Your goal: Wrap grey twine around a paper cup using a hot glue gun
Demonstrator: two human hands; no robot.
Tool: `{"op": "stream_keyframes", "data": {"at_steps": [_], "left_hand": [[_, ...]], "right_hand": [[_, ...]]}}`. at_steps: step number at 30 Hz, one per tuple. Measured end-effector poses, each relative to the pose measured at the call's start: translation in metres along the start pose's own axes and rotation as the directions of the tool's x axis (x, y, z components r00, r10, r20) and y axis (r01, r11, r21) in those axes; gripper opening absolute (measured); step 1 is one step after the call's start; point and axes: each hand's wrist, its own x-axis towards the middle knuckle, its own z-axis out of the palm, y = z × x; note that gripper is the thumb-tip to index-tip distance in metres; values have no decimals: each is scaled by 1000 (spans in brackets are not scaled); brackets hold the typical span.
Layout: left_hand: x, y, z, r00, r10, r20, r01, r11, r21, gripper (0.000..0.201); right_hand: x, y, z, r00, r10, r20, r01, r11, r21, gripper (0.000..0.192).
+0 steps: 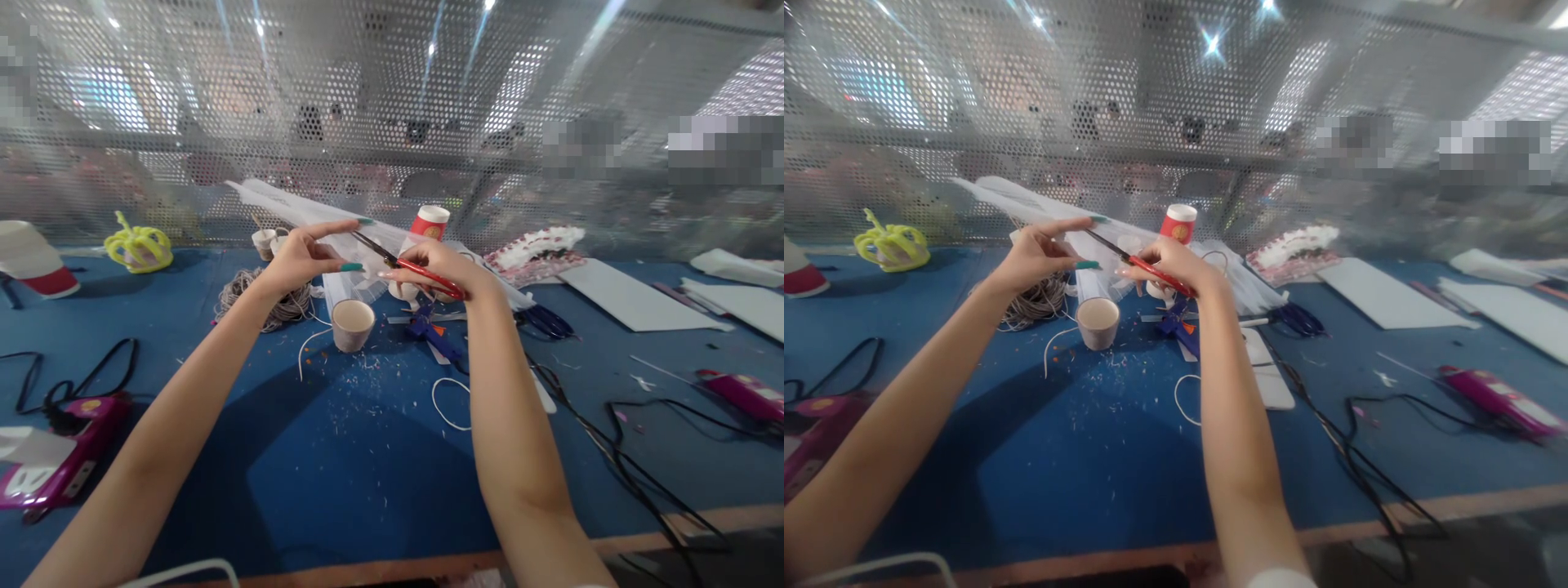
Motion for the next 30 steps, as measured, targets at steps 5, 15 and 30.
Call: {"op": "stream_keyframes", "data": {"at_steps": [5, 15, 30], "left_hand": [[-1, 1, 0, 1000, 26, 17, -27, 996, 82, 63], [0, 3, -4, 999, 14, 48, -19, 993, 116, 64], [-1, 8, -4, 996, 6, 92, -16, 995, 101, 66]], "right_hand": [[0, -1, 0, 999, -10, 35, 10, 1000, -12, 38], [-3, -4, 0, 999, 17, 51, -15, 1000, -21, 41], [2, 1, 1, 999, -18, 34, 19, 999, -44, 45]]}}
